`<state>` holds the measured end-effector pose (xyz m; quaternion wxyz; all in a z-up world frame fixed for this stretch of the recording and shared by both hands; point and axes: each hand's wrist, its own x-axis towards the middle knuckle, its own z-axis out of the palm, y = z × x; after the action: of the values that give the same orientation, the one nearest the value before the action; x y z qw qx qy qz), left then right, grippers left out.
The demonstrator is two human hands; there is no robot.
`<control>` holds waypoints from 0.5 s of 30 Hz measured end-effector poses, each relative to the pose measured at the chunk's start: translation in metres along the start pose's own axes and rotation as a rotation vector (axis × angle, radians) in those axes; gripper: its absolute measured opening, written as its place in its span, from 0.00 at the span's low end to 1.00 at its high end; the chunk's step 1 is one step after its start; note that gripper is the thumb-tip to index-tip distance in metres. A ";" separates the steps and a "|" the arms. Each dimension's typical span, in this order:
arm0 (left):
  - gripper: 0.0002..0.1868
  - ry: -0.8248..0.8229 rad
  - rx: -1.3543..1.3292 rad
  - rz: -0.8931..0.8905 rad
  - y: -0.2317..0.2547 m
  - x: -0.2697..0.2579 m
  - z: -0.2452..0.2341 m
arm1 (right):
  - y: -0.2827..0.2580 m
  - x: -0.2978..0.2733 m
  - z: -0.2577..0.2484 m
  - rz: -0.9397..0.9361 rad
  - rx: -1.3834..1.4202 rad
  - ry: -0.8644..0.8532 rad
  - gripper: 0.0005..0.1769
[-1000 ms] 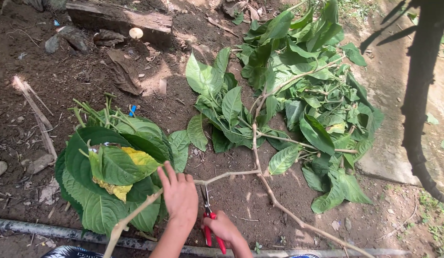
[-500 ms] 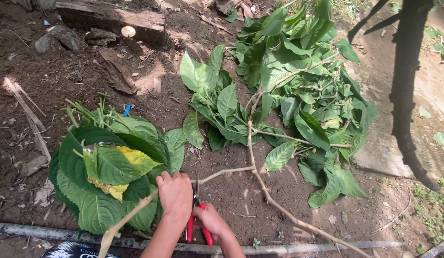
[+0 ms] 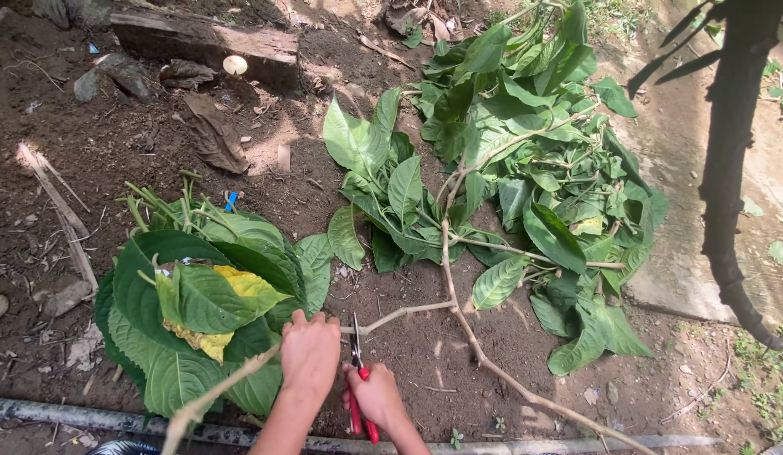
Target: The recorder is stripping leaves from stems using pruning shears in an outdoor garden environment.
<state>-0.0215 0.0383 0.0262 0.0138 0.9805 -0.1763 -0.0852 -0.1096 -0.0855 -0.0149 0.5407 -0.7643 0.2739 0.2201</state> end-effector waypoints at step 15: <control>0.11 -0.449 -0.647 0.045 0.073 -0.014 -0.055 | 0.130 0.039 -0.052 0.111 0.638 -0.018 0.16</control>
<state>-0.0503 -0.0253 0.0866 0.2851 0.8784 -0.1603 -0.3486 -0.1632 -0.1767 -0.1149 0.7428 -0.5380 0.3654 0.1591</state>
